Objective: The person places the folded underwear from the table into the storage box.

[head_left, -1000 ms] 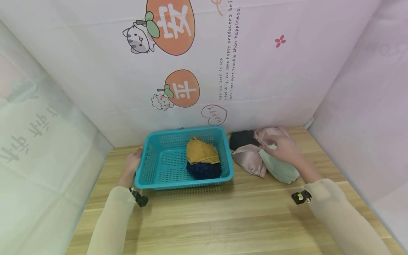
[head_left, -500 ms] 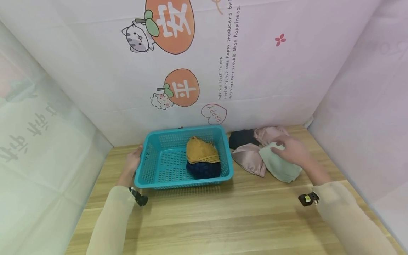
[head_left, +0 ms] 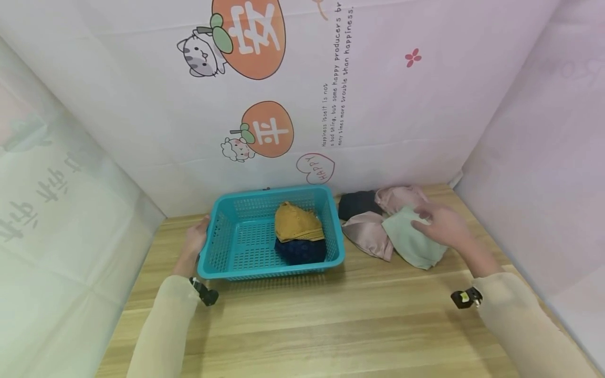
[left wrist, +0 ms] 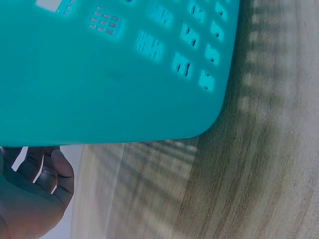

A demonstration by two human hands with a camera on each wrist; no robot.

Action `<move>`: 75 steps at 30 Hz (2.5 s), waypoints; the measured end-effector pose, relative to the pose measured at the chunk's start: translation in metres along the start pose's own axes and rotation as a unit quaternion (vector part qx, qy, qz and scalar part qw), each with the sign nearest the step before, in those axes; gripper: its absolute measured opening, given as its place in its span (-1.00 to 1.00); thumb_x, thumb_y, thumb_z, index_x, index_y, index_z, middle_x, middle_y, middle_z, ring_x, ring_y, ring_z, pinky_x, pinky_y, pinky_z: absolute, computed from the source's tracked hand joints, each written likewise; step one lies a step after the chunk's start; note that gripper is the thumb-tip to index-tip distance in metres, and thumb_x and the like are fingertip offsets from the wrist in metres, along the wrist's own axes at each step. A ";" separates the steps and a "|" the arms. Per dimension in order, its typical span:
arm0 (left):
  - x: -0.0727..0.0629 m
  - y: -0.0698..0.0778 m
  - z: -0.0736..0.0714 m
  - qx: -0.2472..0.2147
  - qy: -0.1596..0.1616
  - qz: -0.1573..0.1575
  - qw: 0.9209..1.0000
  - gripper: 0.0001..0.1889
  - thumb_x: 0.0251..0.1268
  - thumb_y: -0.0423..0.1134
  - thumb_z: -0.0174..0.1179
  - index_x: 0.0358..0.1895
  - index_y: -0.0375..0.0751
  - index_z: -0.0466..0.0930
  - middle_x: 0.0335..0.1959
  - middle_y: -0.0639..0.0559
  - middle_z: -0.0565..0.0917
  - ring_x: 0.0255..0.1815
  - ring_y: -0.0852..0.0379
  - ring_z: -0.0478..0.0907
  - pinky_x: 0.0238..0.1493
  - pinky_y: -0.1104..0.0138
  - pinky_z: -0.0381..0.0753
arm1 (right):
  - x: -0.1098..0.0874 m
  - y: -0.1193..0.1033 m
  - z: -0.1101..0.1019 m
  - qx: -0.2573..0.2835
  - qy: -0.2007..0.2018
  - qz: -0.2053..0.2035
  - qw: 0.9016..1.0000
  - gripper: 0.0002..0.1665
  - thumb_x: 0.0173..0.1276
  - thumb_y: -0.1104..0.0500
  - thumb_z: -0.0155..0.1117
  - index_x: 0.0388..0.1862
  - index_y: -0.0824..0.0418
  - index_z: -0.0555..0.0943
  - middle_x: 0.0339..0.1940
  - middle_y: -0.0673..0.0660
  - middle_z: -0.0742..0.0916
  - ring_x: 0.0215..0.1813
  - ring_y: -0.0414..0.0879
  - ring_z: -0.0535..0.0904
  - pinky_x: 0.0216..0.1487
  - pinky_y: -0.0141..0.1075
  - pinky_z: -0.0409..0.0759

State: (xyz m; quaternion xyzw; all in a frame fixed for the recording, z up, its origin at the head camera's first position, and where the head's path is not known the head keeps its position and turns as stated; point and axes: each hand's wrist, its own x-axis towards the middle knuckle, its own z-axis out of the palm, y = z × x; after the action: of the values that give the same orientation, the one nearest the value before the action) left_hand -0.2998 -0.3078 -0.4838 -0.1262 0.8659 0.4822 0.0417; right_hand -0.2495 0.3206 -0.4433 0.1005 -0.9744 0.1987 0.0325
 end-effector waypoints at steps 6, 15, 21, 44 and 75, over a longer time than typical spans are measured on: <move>0.000 -0.001 -0.001 0.001 -0.003 -0.002 1.000 -0.11 0.43 0.49 -0.42 0.57 -0.08 0.14 0.46 -0.29 0.35 0.41 -0.26 0.35 0.37 -0.12 0.35 | -0.007 0.012 0.000 -0.004 -0.012 0.014 1.000 -0.36 0.46 -0.08 0.21 0.27 0.40 0.51 0.07 0.43 0.70 0.11 0.41 0.60 0.11 0.28 0.48; -0.001 0.000 0.000 0.007 0.003 0.000 1.000 -0.11 0.44 0.48 -0.44 0.53 -0.12 0.23 0.31 -0.29 0.48 0.20 -0.17 0.48 -0.03 0.25 0.51 | -0.016 0.026 0.007 0.004 -0.051 0.053 0.997 -0.17 0.43 -0.21 0.21 0.38 0.40 0.41 0.19 0.48 0.63 0.20 0.48 0.52 0.16 0.36 0.42; -0.001 -0.001 -0.001 0.006 0.001 0.002 1.000 -0.09 0.42 0.50 -0.44 0.53 -0.13 0.23 0.31 -0.30 0.47 0.22 -0.17 0.47 0.02 0.21 0.49 | -0.020 0.037 0.018 -0.032 -0.057 0.070 0.995 0.10 0.26 -0.45 0.25 0.36 0.45 0.41 0.26 0.53 0.56 0.25 0.55 0.43 0.21 0.40 0.36; -0.002 -0.001 -0.001 0.006 -0.010 -0.007 1.000 -0.09 0.40 0.52 -0.45 0.58 -0.03 0.12 0.30 -0.27 0.47 0.16 -0.13 0.48 -0.02 0.23 0.48 | -0.021 0.049 0.055 -0.073 -0.071 0.113 0.988 0.46 -0.07 -0.69 0.26 0.38 0.50 0.33 0.17 0.58 0.52 0.15 0.56 0.43 -0.01 0.48 0.40; -0.001 -0.004 0.000 0.006 0.005 -0.002 1.000 -0.09 0.40 0.52 -0.45 0.48 -0.10 0.31 0.06 -0.21 0.57 -0.15 0.09 0.55 -0.22 0.35 0.55 | -0.023 0.039 0.052 -0.051 -0.005 0.079 0.996 -0.62 0.25 -0.13 0.32 -0.56 0.06 0.46 -0.61 0.01 0.60 -0.52 -0.07 0.48 -0.47 -0.19 0.35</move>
State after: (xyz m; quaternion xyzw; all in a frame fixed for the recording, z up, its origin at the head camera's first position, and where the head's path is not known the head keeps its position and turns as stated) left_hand -0.2980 -0.3092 -0.4868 -0.1303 0.8689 0.4759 0.0391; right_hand -0.2361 0.3396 -0.5083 0.0226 -0.9883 0.1500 0.0173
